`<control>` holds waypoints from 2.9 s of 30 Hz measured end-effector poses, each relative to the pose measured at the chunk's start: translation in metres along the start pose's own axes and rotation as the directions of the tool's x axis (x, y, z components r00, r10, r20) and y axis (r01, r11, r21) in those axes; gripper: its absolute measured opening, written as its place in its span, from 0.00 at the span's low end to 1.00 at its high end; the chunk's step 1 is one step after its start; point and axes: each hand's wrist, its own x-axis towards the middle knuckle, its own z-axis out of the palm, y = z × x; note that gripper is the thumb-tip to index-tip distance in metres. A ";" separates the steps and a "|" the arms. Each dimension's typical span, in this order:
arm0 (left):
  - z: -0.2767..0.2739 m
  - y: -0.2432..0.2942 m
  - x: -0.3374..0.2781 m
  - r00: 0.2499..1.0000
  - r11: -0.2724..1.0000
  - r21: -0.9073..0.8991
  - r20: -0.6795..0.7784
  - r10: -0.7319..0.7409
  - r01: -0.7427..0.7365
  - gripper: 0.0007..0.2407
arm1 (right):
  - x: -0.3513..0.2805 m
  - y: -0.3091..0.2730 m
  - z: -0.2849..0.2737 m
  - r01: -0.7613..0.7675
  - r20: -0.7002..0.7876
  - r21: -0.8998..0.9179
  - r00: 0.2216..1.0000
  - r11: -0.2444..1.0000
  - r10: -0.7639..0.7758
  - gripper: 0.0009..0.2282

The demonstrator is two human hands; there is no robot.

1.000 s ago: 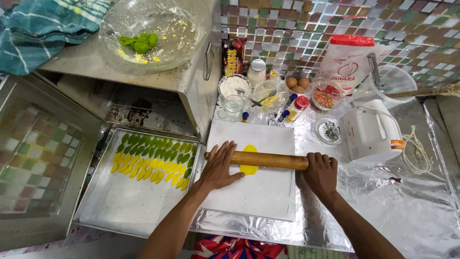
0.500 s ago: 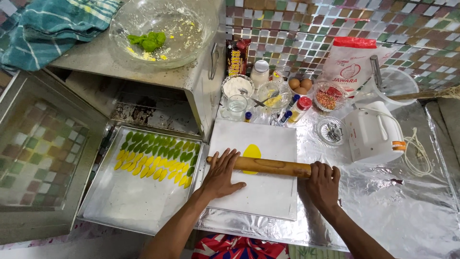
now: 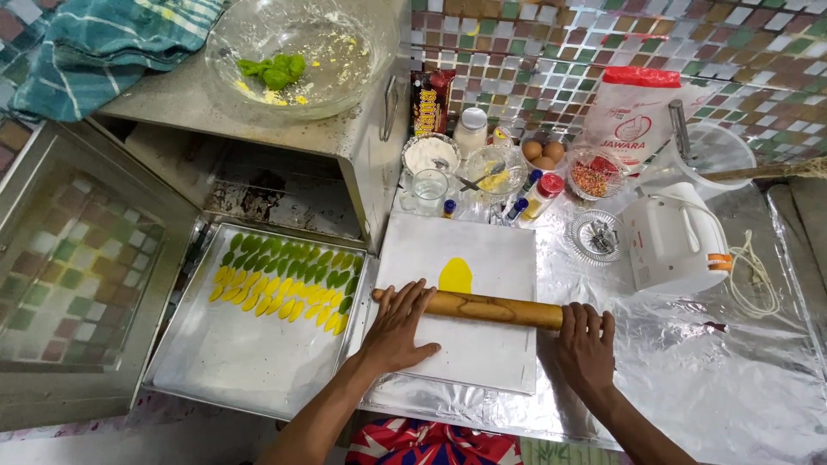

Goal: Rolling out yellow dough with a rolling pin and cutting it into small decorative shapes on a white board.

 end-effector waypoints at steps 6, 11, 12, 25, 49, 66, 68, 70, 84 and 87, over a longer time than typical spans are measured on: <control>0.000 -0.003 0.004 1.000 1.000 -0.004 -0.025 0.008 -0.008 0.41 | 0.004 0.001 0.006 -0.007 0.005 -0.071 1.000 0.997 0.008 0.18; -0.007 -0.005 0.016 0.999 0.998 -0.045 0.025 -0.035 0.036 0.40 | 0.015 0.005 0.006 -0.006 0.048 -0.010 0.999 1.000 0.007 0.15; -0.008 -0.006 0.018 0.999 0.997 -0.057 0.032 -0.042 0.044 0.40 | 0.018 0.006 0.005 0.010 0.061 -0.010 0.998 1.000 -0.009 0.14; -0.032 -0.003 0.053 0.972 0.982 -0.015 0.146 -0.186 0.190 0.44 | 0.022 0.012 0.046 -0.086 0.285 0.003 0.955 0.996 0.081 0.11; -0.018 -0.029 0.106 0.962 0.964 -0.040 0.090 -0.257 0.261 0.25 | 0.047 0.014 0.033 -0.168 0.466 -0.002 0.872 0.986 0.149 0.10; -0.008 -0.045 0.132 0.969 0.965 -0.095 -0.005 -0.248 0.246 0.27 | 0.103 0.034 0.024 -0.226 0.694 0.089 0.713 0.970 0.102 0.11; -0.013 -0.043 0.134 0.969 0.965 -0.087 0.001 -0.248 0.248 0.28 | 0.113 0.037 0.017 -0.246 0.727 0.101 0.679 0.964 0.097 0.13; -0.015 -0.042 0.136 0.969 0.966 -0.079 0.006 -0.248 0.248 0.28 | 0.124 0.037 0.006 -0.267 0.758 0.112 0.646 0.957 0.092 0.15; 0.010 -0.063 0.142 0.982 0.989 -0.004 -0.119 -0.146 0.146 0.24 | 0.173 0.048 -0.005 -0.272 0.901 0.192 0.430 0.943 -0.059 0.25; 0.012 -0.062 0.140 0.980 0.989 -0.010 -0.139 -0.144 0.145 0.24 | 0.169 0.047 0.000 -0.253 0.884 0.166 0.466 0.953 -0.030 0.24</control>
